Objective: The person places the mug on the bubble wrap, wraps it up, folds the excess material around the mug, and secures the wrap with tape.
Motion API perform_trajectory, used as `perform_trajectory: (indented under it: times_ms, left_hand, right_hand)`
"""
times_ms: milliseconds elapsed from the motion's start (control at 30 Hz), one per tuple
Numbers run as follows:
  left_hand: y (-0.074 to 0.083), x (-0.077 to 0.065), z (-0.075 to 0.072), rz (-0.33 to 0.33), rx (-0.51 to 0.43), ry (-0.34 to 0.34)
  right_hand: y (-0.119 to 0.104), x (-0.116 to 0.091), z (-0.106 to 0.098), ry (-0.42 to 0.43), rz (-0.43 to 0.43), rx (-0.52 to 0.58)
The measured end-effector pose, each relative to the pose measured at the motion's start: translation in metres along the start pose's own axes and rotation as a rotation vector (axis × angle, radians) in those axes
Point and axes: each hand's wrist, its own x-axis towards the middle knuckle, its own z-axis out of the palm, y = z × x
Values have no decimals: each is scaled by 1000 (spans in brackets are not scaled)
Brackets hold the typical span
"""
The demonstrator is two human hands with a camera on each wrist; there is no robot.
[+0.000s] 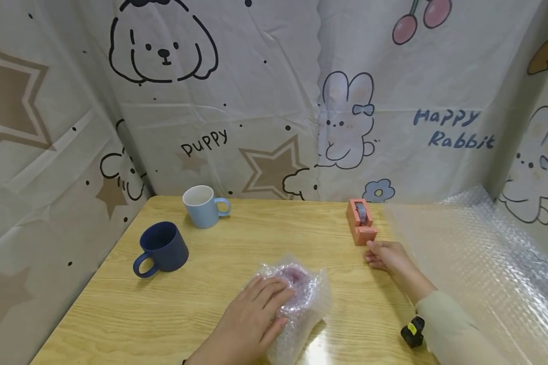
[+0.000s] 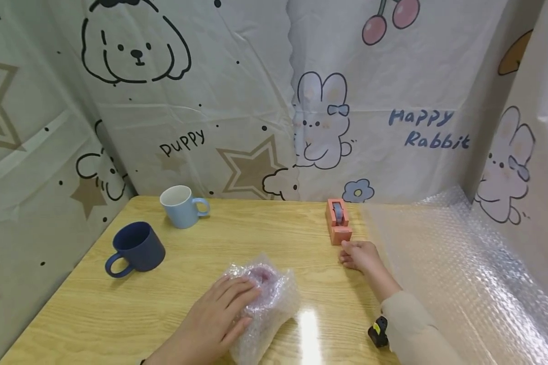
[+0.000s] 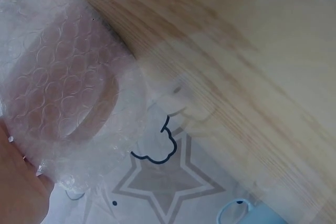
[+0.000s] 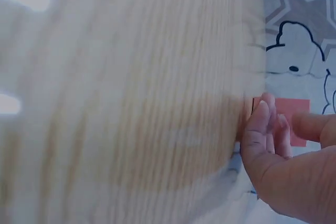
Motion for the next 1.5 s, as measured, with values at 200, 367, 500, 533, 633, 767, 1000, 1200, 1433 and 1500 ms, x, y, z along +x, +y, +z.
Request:
perform_trajectory:
  times_ms: [200,367,500,533,633,767,1000,1200,1433,1500]
  left_hand:
    - [-1,0,1,18,20,51]
    - [-1,0,1,22,26,67]
    - [-1,0,2,16,16,59]
    - [-1,0,2,14,15,56]
    - [-1,0,1,6,9,45]
    - [-1,0,1,4,8,35]
    - [-2,0,2,12,18,31]
    - [-1,0,2,4,14,23]
    - [-1,0,2,11,25,31]
    - [-1,0,2,10,25,26]
  right_hand:
    - [-19,-24,16,-80,-74,-223]
    - [-51,-45,49,-175,-260,-397]
    - [-69,-59,81,-189,-321,-432]
    - [-73,-61,89,-191,-328,-427]
    - [-79,-66,112,-209,-355,-404]
    - [-81,-66,132,-247,-382,-413]
    - [-76,-64,146,-276,-438,-472]
    - [-73,-63,149,-264,-458,-501]
    - [-69,-62,152,-243,-513,-547]
    - [-68,-61,153,-248,-516,-541]
